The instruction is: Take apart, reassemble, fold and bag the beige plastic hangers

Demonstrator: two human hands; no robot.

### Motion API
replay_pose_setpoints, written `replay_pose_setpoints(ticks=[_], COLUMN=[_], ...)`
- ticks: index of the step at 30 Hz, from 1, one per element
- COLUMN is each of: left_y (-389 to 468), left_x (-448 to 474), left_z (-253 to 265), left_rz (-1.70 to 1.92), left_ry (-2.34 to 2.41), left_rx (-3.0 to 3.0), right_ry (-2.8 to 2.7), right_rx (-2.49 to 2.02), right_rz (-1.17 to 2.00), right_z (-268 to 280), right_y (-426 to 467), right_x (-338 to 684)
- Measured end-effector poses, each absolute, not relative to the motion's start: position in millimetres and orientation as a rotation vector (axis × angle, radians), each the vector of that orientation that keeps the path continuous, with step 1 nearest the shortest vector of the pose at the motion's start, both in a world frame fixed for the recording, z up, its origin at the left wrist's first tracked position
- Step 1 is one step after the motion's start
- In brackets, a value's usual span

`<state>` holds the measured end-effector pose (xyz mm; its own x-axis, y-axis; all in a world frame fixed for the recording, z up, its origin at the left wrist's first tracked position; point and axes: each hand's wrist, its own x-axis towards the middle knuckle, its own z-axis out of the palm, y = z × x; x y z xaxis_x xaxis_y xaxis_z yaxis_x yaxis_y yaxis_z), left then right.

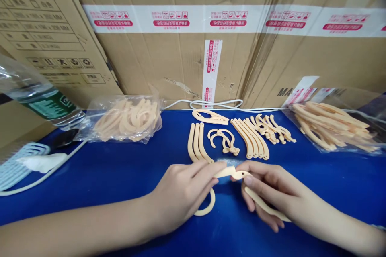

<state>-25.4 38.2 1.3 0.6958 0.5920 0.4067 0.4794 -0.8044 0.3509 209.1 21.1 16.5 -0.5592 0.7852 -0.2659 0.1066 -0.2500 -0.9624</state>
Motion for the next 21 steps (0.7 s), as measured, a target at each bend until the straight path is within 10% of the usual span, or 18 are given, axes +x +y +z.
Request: replay_pose_setpoints(ticks=[10,21], left_y=[30.9,31.9], left_x=[-21.0,-16.0], left_z=[2.8,12.7], left_rz=[0.522,0.633], left_ry=[0.825,0.835], left_rx=[3.23,3.261], right_ry=[-1.495,-1.909], right_rx=[-1.202,-1.183], right_rz=[2.088,1.409], right_z=[12.5,18.1], right_y=[16.4,5.8], right_x=[202.2,200.4])
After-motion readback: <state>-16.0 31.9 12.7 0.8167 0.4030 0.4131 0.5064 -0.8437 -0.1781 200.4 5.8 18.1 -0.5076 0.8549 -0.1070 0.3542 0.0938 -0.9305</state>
